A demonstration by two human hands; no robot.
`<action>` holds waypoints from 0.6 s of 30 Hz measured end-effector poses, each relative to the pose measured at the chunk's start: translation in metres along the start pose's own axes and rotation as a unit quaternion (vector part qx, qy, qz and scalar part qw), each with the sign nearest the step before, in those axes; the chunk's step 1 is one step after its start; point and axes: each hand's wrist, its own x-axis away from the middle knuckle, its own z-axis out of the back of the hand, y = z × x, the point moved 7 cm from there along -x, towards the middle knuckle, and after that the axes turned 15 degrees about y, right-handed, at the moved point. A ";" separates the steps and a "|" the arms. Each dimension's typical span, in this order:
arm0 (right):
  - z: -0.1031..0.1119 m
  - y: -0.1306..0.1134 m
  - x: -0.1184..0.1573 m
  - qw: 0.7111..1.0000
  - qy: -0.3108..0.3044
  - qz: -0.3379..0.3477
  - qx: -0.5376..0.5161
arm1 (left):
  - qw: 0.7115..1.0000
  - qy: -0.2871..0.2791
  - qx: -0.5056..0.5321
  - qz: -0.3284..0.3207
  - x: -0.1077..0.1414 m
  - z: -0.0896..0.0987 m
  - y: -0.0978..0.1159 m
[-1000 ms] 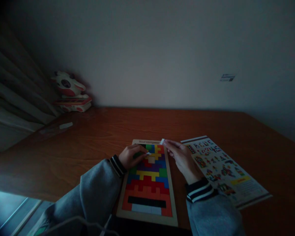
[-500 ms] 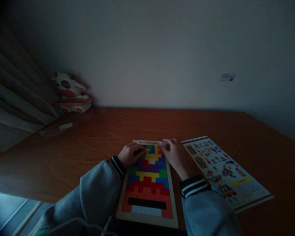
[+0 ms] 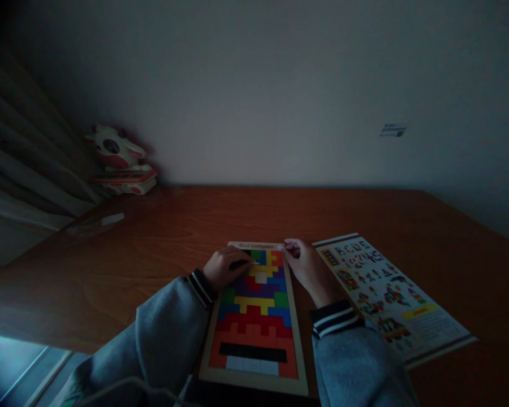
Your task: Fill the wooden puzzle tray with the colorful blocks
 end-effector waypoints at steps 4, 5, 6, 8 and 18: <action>0.003 0.006 0.000 1.000 0.010 -0.008 -0.007 | 1.000 0.004 0.001 0.004 0.000 0.001 -0.001; 0.004 0.009 -0.001 1.000 0.013 -0.009 -0.006 | 1.000 0.002 -0.001 0.004 0.000 0.000 -0.002; 0.005 0.011 -0.002 1.000 0.017 -0.009 -0.004 | 1.000 -0.002 -0.003 0.004 0.000 0.000 -0.002; 0.006 0.015 -0.004 1.000 0.022 -0.007 0.000 | 1.000 -0.007 -0.007 0.007 0.000 -0.001 -0.003; 0.011 -0.011 0.007 0.998 -0.016 0.066 0.001 | 0.999 0.010 -0.010 0.039 -0.001 0.002 -0.008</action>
